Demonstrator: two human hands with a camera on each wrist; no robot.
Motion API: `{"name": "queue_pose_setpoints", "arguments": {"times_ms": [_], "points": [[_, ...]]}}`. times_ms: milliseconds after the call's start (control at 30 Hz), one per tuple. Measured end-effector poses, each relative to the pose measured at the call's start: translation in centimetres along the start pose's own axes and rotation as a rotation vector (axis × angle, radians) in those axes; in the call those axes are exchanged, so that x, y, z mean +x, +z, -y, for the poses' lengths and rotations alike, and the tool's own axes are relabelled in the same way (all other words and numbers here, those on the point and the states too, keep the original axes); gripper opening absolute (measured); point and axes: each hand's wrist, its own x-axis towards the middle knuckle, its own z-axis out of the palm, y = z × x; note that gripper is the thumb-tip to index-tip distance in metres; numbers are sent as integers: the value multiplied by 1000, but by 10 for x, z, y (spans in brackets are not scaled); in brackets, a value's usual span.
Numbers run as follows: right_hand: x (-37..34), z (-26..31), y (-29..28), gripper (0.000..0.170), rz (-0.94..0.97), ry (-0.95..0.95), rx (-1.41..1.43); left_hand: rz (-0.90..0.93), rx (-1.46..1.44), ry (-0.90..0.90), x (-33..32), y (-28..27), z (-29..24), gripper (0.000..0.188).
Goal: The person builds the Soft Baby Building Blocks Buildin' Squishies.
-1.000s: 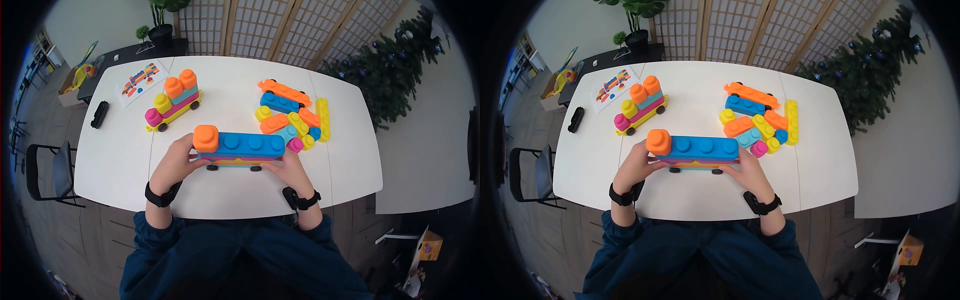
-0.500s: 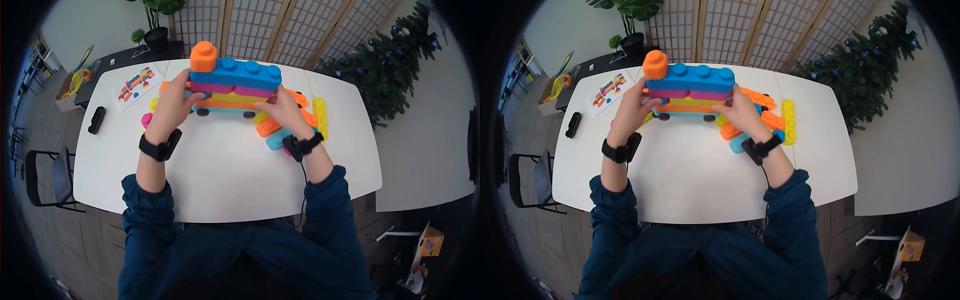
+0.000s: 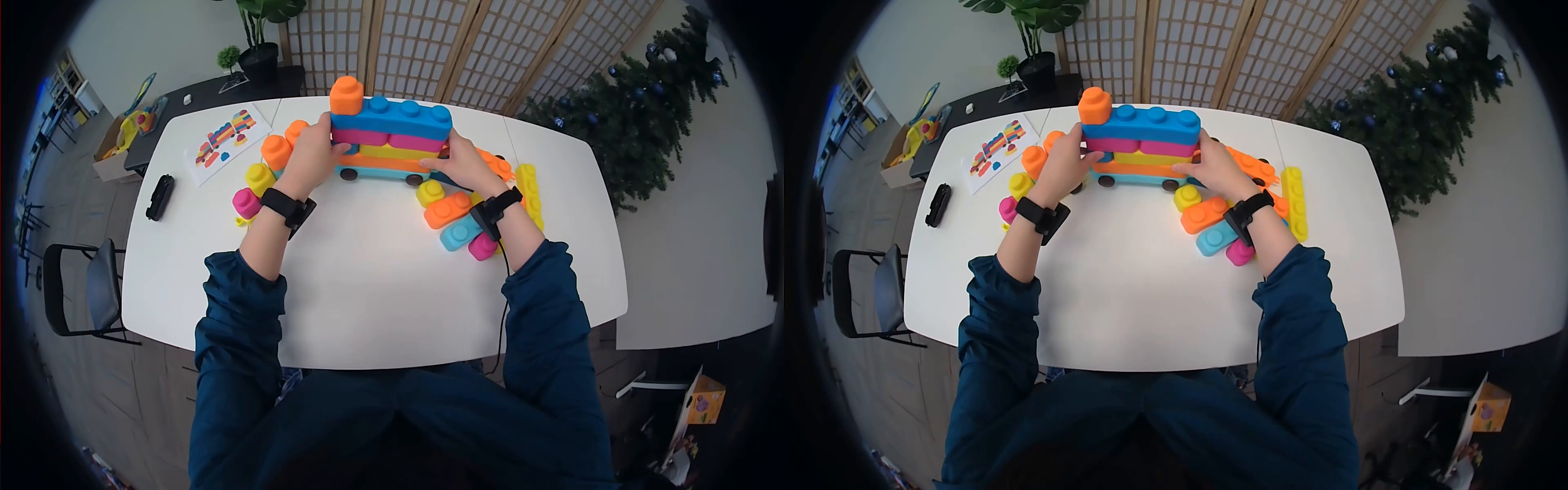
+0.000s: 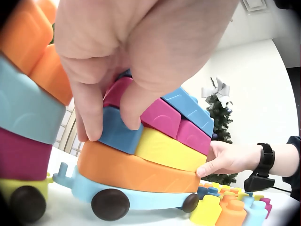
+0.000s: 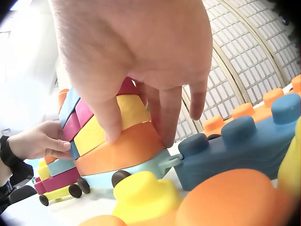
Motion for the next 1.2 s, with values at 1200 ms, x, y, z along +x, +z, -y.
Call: {"name": "queue_pose_setpoints", "arguments": {"times_ms": [1200], "points": [[26,-19,17,65,-29,10,-144,-269,278,-58,-72,-62,25,37]]}}
